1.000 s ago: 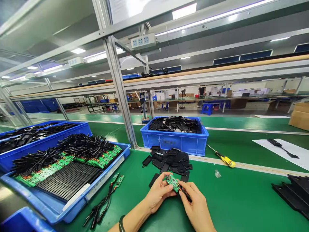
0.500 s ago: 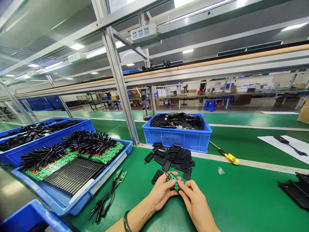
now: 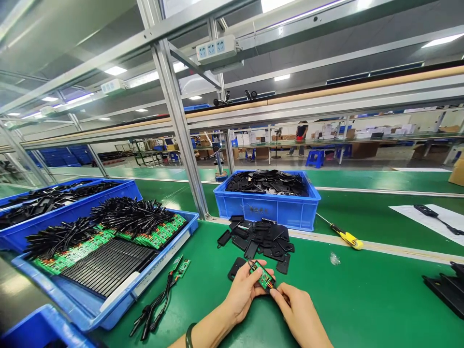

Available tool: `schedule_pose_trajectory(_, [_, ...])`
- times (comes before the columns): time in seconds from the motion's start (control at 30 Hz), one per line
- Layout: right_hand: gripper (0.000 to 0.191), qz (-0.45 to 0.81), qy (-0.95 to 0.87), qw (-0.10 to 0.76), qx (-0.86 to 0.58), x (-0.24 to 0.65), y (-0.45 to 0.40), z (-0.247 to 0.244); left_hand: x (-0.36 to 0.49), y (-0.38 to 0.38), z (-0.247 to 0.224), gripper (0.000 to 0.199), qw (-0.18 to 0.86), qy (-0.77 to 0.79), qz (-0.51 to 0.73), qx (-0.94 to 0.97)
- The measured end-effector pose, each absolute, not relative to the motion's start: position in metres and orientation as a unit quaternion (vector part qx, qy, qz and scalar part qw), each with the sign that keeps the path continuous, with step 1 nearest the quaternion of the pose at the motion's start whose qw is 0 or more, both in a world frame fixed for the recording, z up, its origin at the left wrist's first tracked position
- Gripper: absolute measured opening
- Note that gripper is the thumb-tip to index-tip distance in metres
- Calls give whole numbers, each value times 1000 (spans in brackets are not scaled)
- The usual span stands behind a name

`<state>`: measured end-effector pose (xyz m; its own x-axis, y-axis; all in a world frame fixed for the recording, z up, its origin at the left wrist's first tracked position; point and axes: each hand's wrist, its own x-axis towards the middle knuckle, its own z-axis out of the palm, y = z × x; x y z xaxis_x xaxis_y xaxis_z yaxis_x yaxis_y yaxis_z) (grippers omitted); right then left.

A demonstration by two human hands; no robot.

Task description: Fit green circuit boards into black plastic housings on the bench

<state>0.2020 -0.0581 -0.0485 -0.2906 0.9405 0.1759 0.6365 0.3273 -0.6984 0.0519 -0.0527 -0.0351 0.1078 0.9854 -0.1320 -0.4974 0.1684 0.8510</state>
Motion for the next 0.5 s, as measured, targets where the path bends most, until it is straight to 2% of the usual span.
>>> schedule_pose_trajectory(0.27, [44,316,-746,265,-523,201,-62,-39,52,-54,-34,52,637,384,568,353])
schedule_pose_trajectory(0.5, [43,347,-731,286,-514,202,-56,-38,55,-55,-35,44,594,378,589,395])
